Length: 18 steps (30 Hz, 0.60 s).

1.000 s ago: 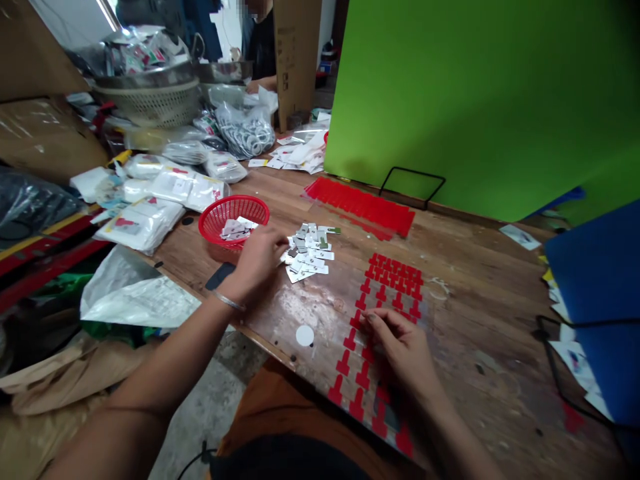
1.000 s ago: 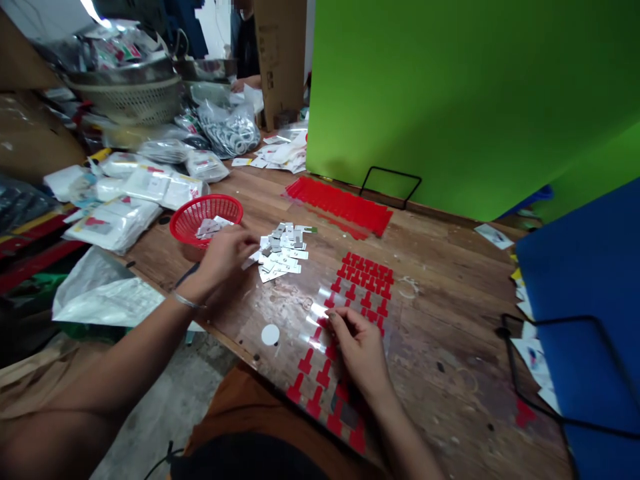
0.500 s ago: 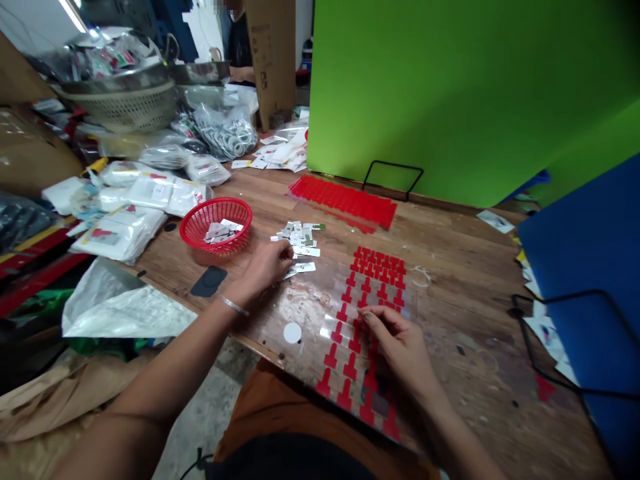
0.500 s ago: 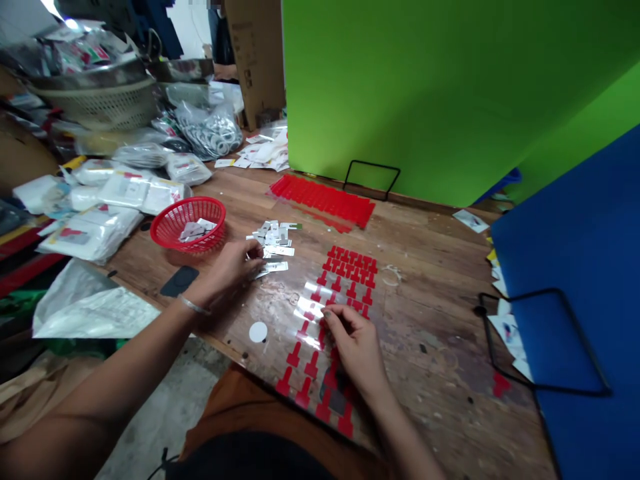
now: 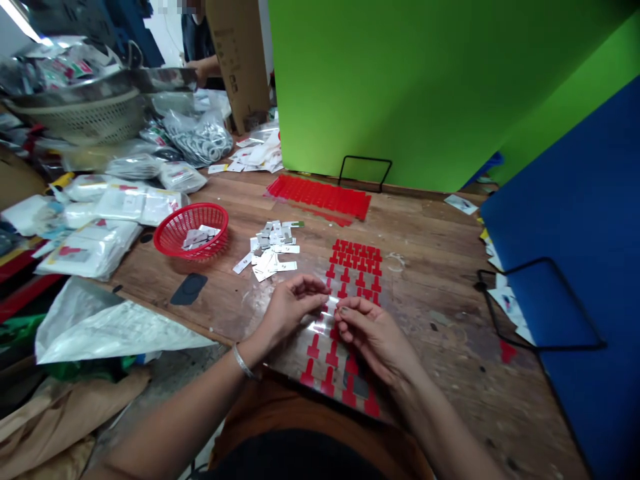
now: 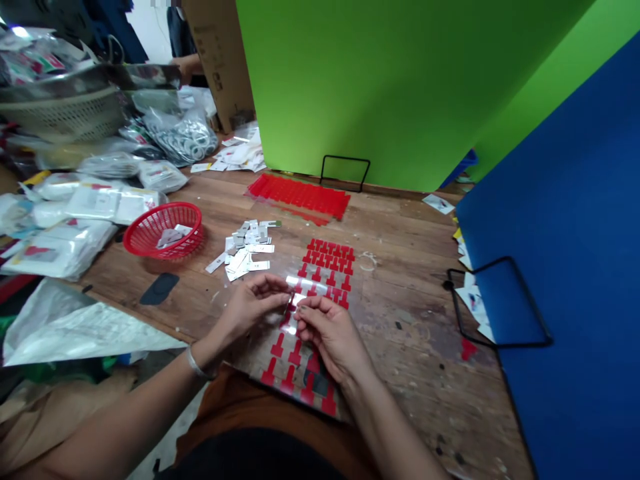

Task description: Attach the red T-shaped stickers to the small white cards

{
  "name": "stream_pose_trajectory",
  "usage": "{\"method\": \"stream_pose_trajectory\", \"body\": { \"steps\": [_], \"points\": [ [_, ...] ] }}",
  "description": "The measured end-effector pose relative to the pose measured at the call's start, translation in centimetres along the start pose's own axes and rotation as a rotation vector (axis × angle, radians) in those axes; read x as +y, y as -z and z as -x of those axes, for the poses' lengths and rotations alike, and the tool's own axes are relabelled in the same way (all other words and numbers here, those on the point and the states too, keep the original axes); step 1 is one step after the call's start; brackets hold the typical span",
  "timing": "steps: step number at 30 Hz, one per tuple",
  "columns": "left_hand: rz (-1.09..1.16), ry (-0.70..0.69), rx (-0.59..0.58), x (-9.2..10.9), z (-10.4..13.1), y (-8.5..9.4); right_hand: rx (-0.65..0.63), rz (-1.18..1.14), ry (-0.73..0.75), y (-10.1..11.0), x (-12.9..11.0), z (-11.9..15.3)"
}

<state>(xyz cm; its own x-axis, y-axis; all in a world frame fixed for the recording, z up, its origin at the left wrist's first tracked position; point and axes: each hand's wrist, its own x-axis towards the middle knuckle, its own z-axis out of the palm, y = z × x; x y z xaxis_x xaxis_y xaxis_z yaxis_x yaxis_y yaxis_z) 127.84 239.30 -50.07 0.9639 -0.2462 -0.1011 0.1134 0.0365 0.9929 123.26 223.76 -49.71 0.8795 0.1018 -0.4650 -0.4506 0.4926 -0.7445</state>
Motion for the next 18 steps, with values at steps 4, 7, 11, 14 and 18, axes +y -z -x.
{"method": "stream_pose_trajectory", "body": {
  "steps": [4,7,11,14,18],
  "points": [
    [-0.098,-0.005,0.09,-0.7,0.2,-0.7,0.038,0.091,0.119,0.4,0.9,-0.4],
    [-0.449,-0.083,0.093,-0.9,0.6,-0.1,0.115,0.199,0.184,1.5,0.6,-0.6],
    [-0.896,-0.192,0.022,-1.3,1.6,0.3,0.163,0.313,0.243,2.8,-0.4,-0.6],
    [-1.07,-0.201,0.021,-1.7,1.9,0.2,0.176,0.383,0.279,3.3,-0.8,-0.6],
    [-1.137,-0.134,-0.012,-1.8,1.4,0.2,0.161,0.49,0.302,3.7,-0.6,-0.7]
  ]
}}
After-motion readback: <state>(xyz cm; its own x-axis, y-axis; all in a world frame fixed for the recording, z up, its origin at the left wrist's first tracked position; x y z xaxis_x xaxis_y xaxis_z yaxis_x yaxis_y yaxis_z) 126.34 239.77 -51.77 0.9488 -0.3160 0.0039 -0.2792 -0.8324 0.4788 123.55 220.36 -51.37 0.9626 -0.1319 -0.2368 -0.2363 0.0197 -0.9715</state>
